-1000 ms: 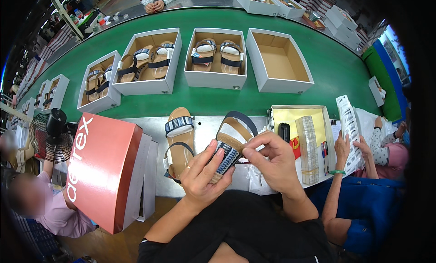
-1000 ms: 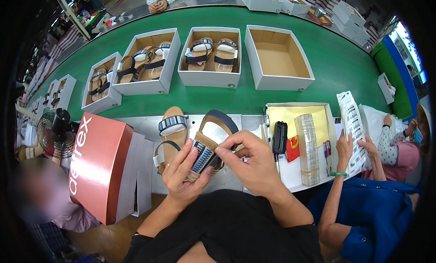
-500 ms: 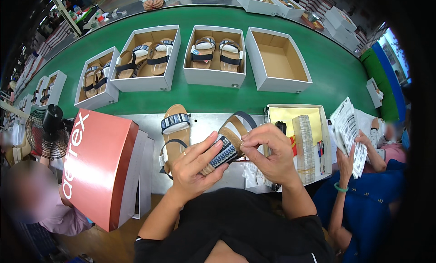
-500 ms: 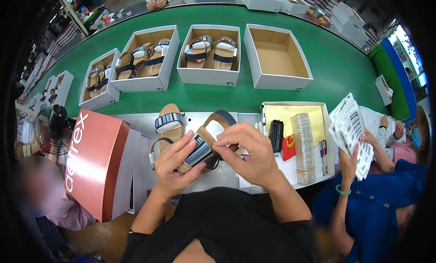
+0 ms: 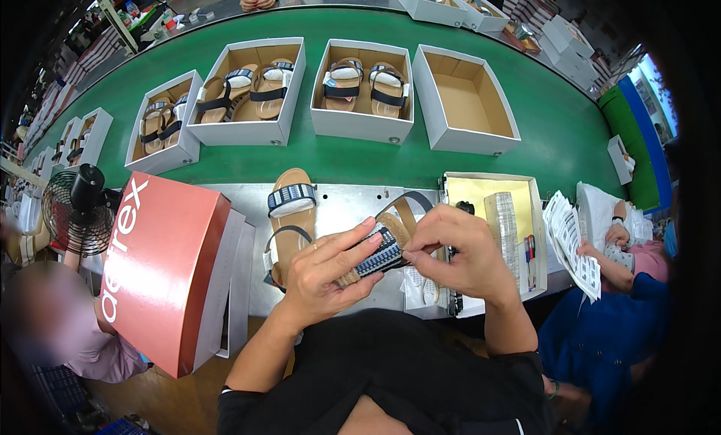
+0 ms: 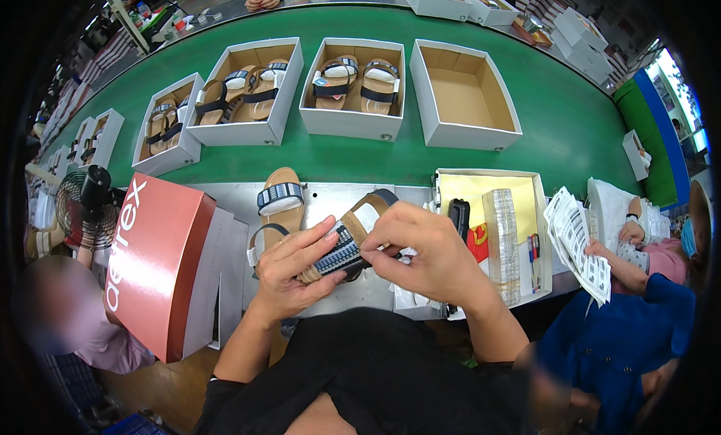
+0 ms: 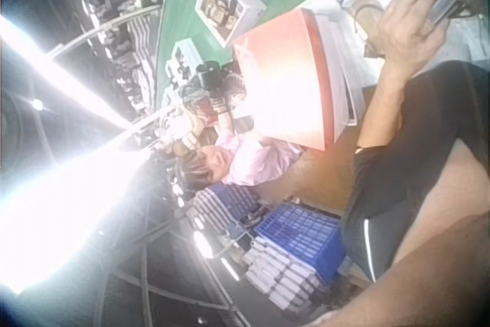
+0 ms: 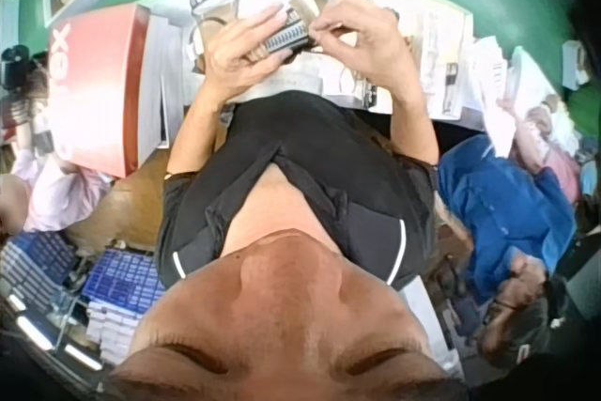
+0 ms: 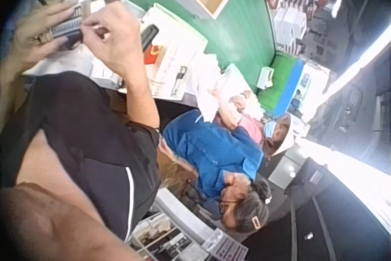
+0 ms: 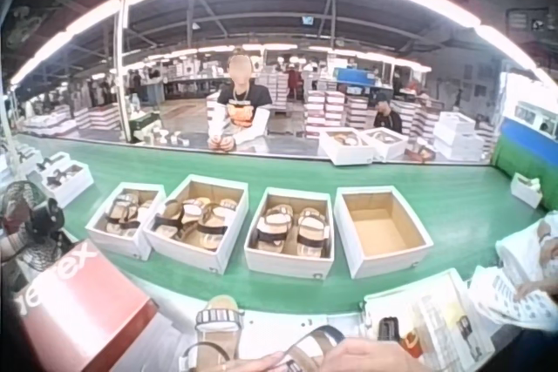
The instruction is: The person inspects a pair of woven-strap sandals by turning them over, checking the straps and soles, and placing them into a shoebox. The person repeats this process with additional pairs of sandals.
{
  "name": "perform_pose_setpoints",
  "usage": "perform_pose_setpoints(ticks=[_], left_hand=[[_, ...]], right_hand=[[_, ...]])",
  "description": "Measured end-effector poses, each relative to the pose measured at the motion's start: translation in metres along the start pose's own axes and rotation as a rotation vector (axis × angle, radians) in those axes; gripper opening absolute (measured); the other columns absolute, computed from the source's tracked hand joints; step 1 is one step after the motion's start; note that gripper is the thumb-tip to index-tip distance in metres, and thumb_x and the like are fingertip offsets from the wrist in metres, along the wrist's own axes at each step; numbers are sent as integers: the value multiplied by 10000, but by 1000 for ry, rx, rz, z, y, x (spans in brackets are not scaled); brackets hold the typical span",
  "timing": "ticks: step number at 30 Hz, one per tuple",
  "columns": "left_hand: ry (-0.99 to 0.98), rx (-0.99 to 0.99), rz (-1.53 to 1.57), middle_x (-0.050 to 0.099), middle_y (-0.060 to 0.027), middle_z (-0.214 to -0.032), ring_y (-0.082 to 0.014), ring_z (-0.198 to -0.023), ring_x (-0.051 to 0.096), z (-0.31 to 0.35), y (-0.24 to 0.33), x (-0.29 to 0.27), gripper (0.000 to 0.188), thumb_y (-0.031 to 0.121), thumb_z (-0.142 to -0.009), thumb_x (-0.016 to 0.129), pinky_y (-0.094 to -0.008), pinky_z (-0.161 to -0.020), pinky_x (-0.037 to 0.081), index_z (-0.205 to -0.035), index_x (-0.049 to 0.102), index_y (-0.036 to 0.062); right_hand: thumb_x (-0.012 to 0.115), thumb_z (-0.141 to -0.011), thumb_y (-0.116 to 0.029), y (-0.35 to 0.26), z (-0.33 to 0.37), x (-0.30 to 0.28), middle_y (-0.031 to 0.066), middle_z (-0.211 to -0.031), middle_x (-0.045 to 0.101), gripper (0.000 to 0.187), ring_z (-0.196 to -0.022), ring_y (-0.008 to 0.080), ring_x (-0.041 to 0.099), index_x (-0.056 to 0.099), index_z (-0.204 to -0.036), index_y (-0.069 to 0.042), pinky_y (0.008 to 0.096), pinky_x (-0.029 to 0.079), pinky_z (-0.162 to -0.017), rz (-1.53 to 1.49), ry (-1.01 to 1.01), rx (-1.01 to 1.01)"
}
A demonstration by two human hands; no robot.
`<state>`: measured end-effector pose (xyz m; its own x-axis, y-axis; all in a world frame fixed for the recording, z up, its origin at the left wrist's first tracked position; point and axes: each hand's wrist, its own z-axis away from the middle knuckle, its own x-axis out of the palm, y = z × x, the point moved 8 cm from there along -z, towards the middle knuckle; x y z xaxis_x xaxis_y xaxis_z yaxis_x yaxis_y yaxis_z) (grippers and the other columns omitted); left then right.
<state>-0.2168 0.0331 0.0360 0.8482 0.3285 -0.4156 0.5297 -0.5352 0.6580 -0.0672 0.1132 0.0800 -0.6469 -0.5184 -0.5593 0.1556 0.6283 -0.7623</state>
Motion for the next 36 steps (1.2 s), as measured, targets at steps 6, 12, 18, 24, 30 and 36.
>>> perform_pose_setpoints(ticks=[6, 12, 18, 24, 30, 36], left_hand=[[28, -30, 8, 643, -213, -1281, -292, -1046, 696, 3, -9, -4, 571, 69, -664, 846, -338, -876, 548, -1209, 682, 13], [90, 3, -69, 671, -146, -1259, -271, -957, 715, 4, -2, -6, 557, 87, -648, 846, -327, -797, 574, -1185, 702, 51], [150, 106, -212, 651, -210, -1249, -322, -1014, 704, 7, 6, -12, 498, 43, -693, 826, -355, -825, 581, -1167, 679, 16], [197, -39, -306, 588, -202, -1246, -350, -1095, 643, 45, -14, 17, 660, 66, -705, 828, -392, -867, 570, -1310, 566, 25], [-367, -540, -263, 479, -222, -1350, -360, -1088, 625, 100, -29, 23, 627, 219, -807, 779, -403, -873, 550, -1357, 529, 47], [-508, -787, 103, 658, -175, -1142, -330, -1007, 667, 129, -22, -31, 415, 309, -874, 728, -418, -817, 556, -1152, 670, 7]], right_hand=[[745, -812, -23, -9, 8, 4, 99, -894, 684, 184, -754, 182, 688, 722, -995, -14, 259, 538, -624, 58, 120, -63], [728, -889, -104, 17, 9, 20, 90, -793, 675, 190, -633, 128, 642, 706, -1050, -6, 248, 515, -589, -37, 205, 222], [579, -1010, -198, 29, 12, 5, 46, -802, 660, 266, -720, 98, 637, 676, -1105, 31, 238, 505, -603, -449, 436, 265], [568, -1017, -232, 53, -7, 22, 98, -980, 677, 341, -853, 145, 628, 643, -1205, 42, 300, 512, -767, -204, 375, 327], [640, -931, -399, 46, 3, 120, 175, -831, 703, 474, -793, 350, 694, 646, -1167, 12, 409, 543, -718, 8, -245, 371], [574, -948, -486, 38, -18, 167, 238, -763, 680, 505, -719, 434, 681, 558, -973, 19, 498, 544, -619, 265, -290, 379]])
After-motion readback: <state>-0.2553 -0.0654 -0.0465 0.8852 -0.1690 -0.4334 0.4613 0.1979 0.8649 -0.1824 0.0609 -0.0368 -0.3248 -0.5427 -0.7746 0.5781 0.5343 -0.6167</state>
